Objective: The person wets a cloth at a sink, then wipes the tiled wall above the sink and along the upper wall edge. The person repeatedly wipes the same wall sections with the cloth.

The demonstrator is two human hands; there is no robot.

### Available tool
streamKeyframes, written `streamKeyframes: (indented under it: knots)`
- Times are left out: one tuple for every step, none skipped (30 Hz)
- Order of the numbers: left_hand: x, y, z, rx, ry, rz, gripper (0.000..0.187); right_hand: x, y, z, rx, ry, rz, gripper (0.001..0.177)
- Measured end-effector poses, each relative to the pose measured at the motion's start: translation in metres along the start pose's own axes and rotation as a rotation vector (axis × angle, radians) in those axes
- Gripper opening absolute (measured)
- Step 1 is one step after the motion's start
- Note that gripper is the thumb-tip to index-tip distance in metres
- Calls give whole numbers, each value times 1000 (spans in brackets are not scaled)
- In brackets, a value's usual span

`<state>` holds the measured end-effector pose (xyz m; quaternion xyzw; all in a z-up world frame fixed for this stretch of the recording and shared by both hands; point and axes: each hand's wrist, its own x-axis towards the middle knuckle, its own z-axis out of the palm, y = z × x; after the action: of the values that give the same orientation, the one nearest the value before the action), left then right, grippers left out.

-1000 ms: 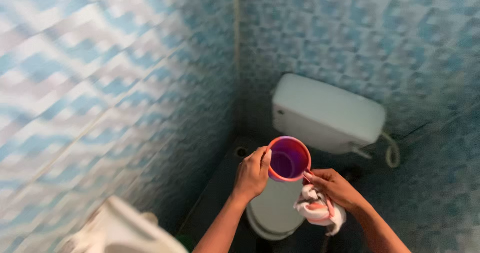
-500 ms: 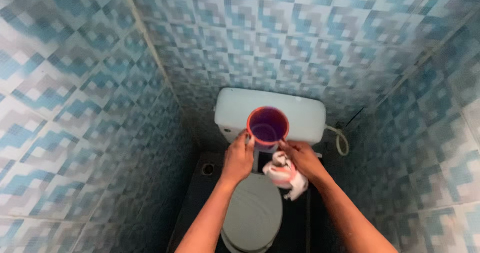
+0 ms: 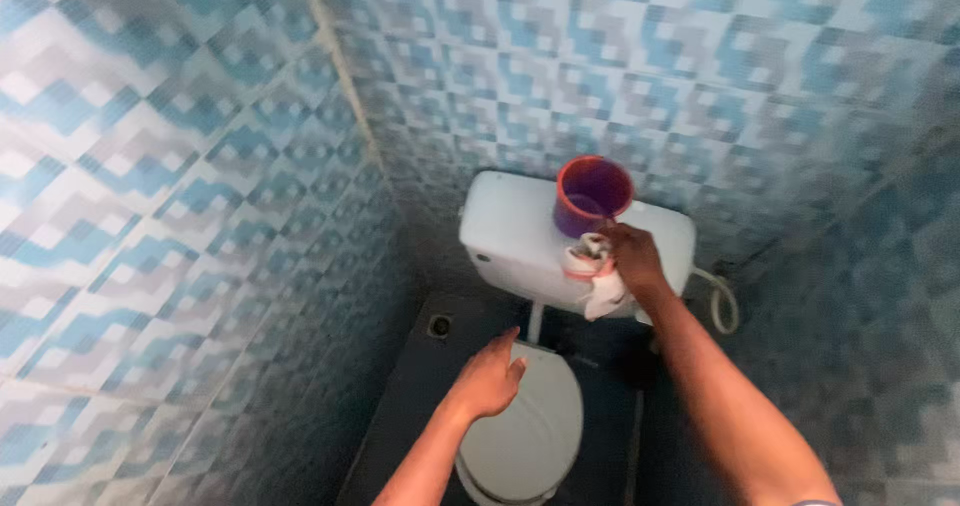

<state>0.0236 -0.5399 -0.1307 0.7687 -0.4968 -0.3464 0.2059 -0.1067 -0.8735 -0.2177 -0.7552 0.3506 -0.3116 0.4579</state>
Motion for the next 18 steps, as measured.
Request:
streamKeyframes:
  knots:
    - [-1,-2,0,-9,30,-1,63,6,1,-1,3,11,-16,34]
    - [-2,-3,-1,-18,60,-2,63,11,1,-1,7,22,-33,34]
    - [-3,-3,1,-29,86,-1,64,12,2,-2,6,35,-47,34]
    - [-4,-2,2,-22,90,-5,65,12,1,-3,-29,14,-25,37]
    - [-3,-1,1,-9,90,-2,66,12,0,-3,-63,2,-3,41]
    - [-3,1,1,3,90,1,67,11,-2,-4,-97,-10,19,46]
    - [0,4,-3,7,84,-16,68,12,-7,-3,-73,-11,93,46]
    - [2,8,-5,10,79,-34,69,13,-12,-2,-48,-12,168,47]
    - [1,11,-5,10,71,-55,70,10,-16,-1,-25,-16,246,47]
    - [3,14,-6,2,107,-16,70,7,-22,0,26,-4,267,43]
    - [3,17,-5,-8,141,22,71,1,-26,1,76,6,290,40]
    - [4,20,-4,-19,176,60,71,-4,-32,1,127,17,313,37]
    - [5,21,-4,-47,193,83,71,-8,-38,0,152,48,320,36]
    - [8,23,-6,-76,211,105,70,-12,-45,0,178,79,327,38]
    - [11,25,-7,-105,228,131,70,-16,-52,-1,203,112,334,41]
    - [16,26,-9,-106,279,197,69,-20,-59,-2,165,169,370,45]
    - [19,28,-10,-109,331,260,69,-27,-65,-2,125,220,407,49]
    - [22,30,-11,-113,383,322,69,-34,-70,-2,84,272,443,54]
